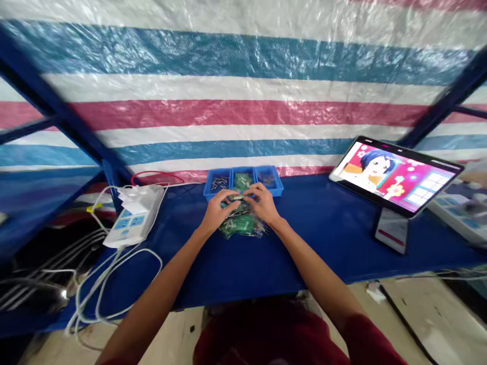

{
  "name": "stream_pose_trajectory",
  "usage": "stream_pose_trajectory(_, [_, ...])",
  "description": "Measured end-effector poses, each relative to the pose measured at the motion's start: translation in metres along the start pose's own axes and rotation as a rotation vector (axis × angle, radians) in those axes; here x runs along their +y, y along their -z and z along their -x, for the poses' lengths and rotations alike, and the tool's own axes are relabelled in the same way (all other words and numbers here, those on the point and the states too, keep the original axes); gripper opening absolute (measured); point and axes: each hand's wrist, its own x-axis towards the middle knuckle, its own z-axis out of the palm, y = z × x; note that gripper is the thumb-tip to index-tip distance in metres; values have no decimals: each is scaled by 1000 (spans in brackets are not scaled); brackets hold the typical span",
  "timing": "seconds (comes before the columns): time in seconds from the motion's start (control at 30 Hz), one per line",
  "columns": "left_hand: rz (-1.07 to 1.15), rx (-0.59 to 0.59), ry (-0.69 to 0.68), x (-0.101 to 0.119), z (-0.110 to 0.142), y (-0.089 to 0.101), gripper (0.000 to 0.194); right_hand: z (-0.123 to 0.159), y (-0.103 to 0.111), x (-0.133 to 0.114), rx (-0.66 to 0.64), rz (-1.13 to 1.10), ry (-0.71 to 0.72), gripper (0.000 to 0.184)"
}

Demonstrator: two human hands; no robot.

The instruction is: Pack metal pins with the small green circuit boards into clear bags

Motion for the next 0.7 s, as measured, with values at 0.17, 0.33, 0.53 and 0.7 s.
stream_pose_trajectory(0.17, [-12,55,80,0,-3,1,28,0,-3,-4,8,35,-47,11])
stream_pose_trajectory(0.33, [291,72,298,5,-1,-3,27,2,-5,-6,8,-189,-186,24])
stream_pose_trajectory(0.53, [414,96,365,5,-3,-7,30,1,0,-6,13,-222,-163,19])
stream_pose_trajectory(0.7, [510,125,355,3,-4,-4,31,0,4,-10,-35,-131,-108,25])
